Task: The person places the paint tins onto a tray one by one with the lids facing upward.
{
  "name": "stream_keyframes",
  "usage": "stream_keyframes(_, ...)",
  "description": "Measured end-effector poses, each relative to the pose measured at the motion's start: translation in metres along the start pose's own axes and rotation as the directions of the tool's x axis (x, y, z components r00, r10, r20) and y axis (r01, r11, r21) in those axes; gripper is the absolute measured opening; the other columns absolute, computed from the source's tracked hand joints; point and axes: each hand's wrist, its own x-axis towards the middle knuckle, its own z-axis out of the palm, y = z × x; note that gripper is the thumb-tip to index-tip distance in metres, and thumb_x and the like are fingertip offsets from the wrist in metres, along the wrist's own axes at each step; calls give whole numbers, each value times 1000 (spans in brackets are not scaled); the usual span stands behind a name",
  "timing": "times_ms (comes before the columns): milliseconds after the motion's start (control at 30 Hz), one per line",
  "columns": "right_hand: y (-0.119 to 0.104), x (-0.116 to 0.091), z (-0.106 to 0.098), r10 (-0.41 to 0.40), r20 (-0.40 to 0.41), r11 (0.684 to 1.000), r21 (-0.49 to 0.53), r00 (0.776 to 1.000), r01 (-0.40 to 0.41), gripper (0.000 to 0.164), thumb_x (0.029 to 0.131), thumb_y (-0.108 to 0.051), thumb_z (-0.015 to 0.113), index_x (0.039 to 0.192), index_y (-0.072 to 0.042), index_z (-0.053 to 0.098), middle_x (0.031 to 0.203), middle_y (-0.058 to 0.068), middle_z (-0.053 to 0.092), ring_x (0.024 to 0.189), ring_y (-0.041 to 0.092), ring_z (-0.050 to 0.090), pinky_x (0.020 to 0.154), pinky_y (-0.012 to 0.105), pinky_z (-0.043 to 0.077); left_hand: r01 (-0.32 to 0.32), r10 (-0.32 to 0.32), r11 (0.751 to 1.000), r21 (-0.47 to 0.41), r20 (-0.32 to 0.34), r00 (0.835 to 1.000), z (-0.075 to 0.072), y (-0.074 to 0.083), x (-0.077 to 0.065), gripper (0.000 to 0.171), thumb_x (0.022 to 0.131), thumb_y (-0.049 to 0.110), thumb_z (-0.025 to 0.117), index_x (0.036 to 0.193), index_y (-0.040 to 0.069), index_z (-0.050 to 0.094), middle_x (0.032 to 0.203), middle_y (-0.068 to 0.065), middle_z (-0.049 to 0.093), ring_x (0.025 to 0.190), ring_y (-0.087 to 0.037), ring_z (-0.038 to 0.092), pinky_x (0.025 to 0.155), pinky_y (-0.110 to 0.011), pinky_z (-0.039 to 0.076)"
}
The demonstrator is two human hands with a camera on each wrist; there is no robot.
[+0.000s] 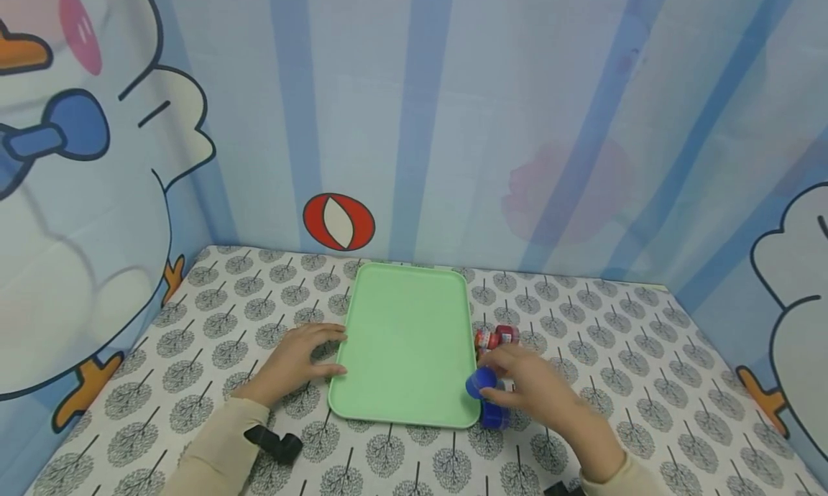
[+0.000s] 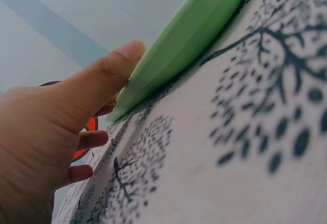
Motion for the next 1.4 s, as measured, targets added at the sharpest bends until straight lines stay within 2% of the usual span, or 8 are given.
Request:
stream_keyframes(333, -10, 8, 11, -47, 29, 999, -22, 999, 47, 34, 79, -26, 77, 107, -9, 67, 98, 0, 66, 85, 13, 64, 76, 28, 57, -7, 7, 1000, 5, -7, 1000, 0, -1, 0, 53, 75, 38, 79, 121, 14, 66, 133, -5, 61, 127, -33, 52, 107, -62, 36)
stream_keyframes(533, -19, 13, 17, -43, 46, 997, -64, 998, 46, 34, 79, -30, 77, 107, -12, 68, 96, -4, 67, 87, 11, 63, 81, 33, 55, -4, 4, 1000, 6, -4, 1000, 0, -1, 1, 53, 75, 39, 79, 121, 15, 66, 133, -4, 61, 127, -33, 52, 107, -62, 36)
stream_keyframes(667, -25, 17, 22, -27, 78, 997, -75, 997, 33, 34, 80, -33, 76, 107, -13, 68, 99, -3, 66, 90, 12, 62, 81, 32, 56, -1, 1, 1000, 11, -2, 1000, 0, -2, 0, 53, 75, 39, 78, 121, 15, 66, 133, -4, 61, 127, -33, 52, 107, -63, 36)
stream_keyframes(867, -32, 22, 29, -50, 110, 993, -97, 993, 61, 36, 80, -35, 76, 108, -15, 69, 100, -4, 67, 90, 11, 63, 82, 30, 57, 1, -1, 1000, 9, -3, 1000, 0, -1, 0, 53, 75, 38, 79, 121, 15, 66, 133, -4, 61, 127, -33, 52, 106, -64, 36)
stream_keyframes(1400, -39, 26, 39, -116, 94, 985, -120, 989, 127, 35, 79, -36, 77, 106, -14, 69, 93, -4, 65, 82, 9, 60, 73, 24, 55, -1, 2, 1000, 5, -9, 1000, 0, -1, 1, 51, 75, 37, 79, 120, 14, 66, 133, -5, 61, 127, -34, 52, 107, -63, 36)
